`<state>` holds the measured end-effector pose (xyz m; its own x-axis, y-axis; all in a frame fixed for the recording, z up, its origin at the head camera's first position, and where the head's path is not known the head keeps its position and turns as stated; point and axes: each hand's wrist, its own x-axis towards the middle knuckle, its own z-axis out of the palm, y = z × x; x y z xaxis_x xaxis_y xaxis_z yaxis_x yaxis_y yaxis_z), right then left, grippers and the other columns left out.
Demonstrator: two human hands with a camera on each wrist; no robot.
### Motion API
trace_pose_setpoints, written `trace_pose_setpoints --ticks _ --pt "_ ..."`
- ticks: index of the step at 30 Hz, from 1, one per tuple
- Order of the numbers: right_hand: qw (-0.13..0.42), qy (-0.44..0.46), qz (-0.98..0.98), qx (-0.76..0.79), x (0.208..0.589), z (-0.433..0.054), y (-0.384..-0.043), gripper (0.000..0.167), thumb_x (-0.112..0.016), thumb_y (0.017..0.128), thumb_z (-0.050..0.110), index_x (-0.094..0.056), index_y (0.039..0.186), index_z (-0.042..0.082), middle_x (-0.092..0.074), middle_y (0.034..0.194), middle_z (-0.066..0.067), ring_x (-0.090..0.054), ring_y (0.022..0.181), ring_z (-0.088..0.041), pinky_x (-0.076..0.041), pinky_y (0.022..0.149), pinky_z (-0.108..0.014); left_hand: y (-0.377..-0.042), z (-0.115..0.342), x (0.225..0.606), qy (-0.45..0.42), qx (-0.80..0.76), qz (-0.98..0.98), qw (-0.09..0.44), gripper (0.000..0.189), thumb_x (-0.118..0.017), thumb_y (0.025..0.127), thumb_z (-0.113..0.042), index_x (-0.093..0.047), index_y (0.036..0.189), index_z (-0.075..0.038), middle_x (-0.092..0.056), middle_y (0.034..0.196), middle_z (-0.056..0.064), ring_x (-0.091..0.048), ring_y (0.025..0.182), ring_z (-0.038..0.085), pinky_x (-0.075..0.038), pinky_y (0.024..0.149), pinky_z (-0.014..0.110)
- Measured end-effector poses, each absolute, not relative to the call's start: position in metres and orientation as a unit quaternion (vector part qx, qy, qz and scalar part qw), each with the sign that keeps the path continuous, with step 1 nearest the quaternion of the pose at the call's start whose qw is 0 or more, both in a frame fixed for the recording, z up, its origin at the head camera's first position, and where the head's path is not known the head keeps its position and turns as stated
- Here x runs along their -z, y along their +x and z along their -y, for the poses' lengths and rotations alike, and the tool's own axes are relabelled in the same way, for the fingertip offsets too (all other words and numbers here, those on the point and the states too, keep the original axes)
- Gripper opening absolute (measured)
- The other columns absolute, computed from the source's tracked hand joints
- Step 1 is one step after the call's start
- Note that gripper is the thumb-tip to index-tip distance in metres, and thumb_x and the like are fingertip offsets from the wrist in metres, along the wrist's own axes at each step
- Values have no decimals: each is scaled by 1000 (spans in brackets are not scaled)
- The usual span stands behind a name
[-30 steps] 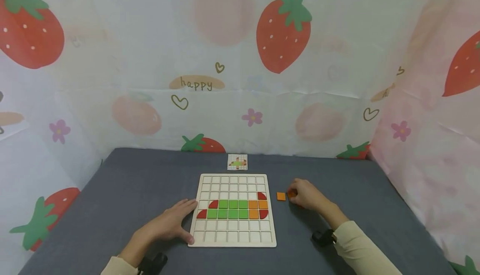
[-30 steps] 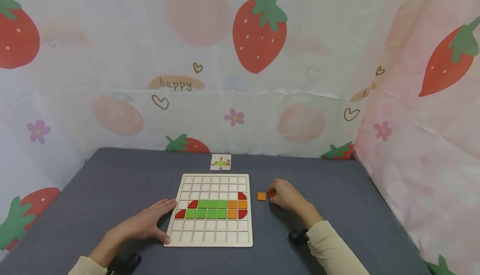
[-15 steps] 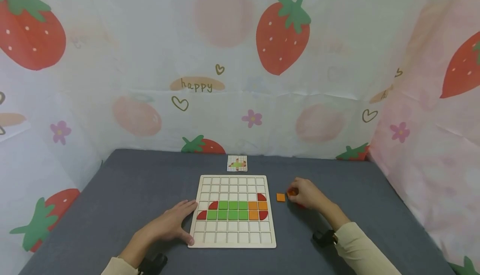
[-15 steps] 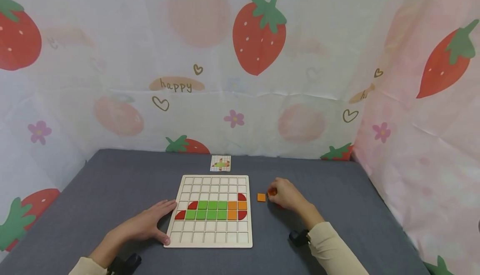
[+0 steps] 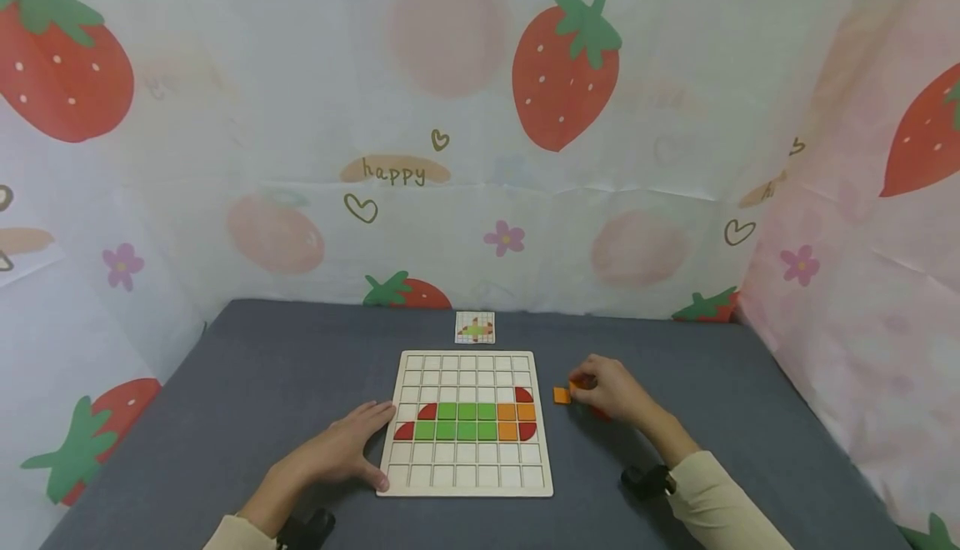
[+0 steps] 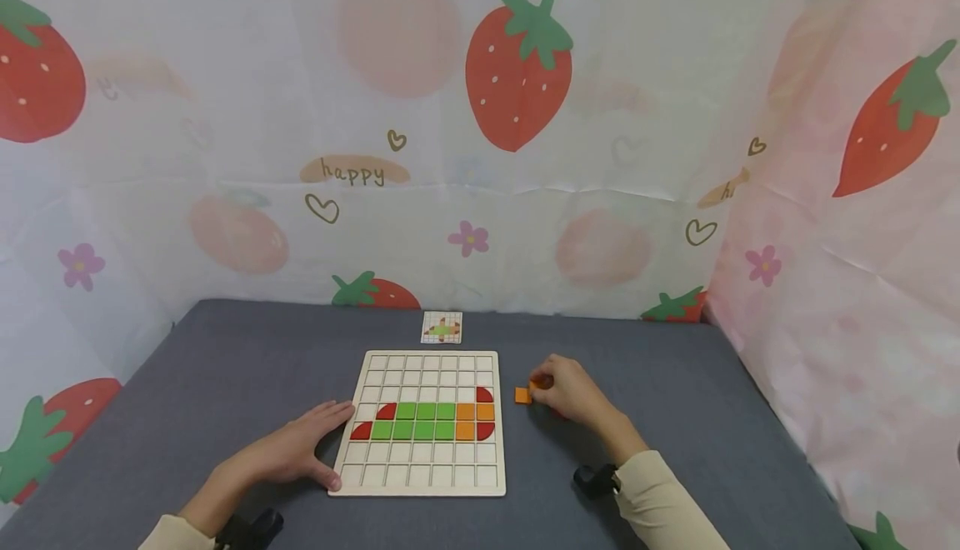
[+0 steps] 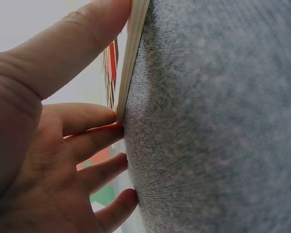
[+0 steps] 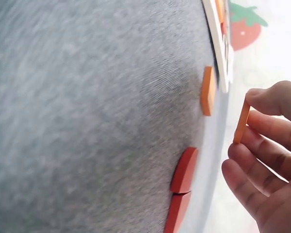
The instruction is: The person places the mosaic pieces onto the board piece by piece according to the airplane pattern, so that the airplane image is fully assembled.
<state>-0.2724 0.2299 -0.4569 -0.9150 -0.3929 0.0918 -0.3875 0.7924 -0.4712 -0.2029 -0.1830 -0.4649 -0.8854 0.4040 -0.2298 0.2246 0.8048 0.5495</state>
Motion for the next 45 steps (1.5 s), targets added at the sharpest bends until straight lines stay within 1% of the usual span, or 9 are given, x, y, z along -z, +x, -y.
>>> trace_pose_setpoints --ticks 13,23,32,36,45 --pt "-7 -215 -946 244 444 -209 -276 18 -71 87 13 -74 101 3 -64 96 -4 -61 85 -15 -55 76 -34 -201 182 462 173 -263 -935 166 106 -90 60 -32 -39 146 4 -38 154 21 -25 145 46 -25 107 71" --pt "-1 -239 -932 273 440 -187 -279 20 -71 87 12 -73 103 1 -63 97 -5 -60 85 -16 -54 77 -34 -202 182 463 173 -261 -934 171 107 -89 61 -33 -37 146 4 -36 154 21 -25 145 46 -25 108 70" --pt "5 -279 -921 271 436 -164 -285 24 -71 87 13 -72 106 -1 -64 100 -8 -60 86 -18 -53 74 -29 -202 182 463 167 -259 -936 172 107 -90 60 -34 -38 147 3 -37 154 21 -25 145 46 -25 108 70" --pt "16 -282 -920 271 436 -152 -285 25 -71 87 14 -71 108 -1 -63 101 -8 -59 87 -18 -52 75 -29 -202 182 463 163 -259 -936 175 108 -90 60 -34 -37 147 2 -36 154 20 -25 145 45 -24 108 70" --pt "32 -282 -917 281 434 -129 -286 22 -70 88 11 -71 107 -1 -63 100 -7 -59 89 -18 -53 79 -33 -202 182 464 167 -259 -936 169 107 -90 60 -33 -38 147 3 -37 154 21 -25 145 46 -25 108 69"
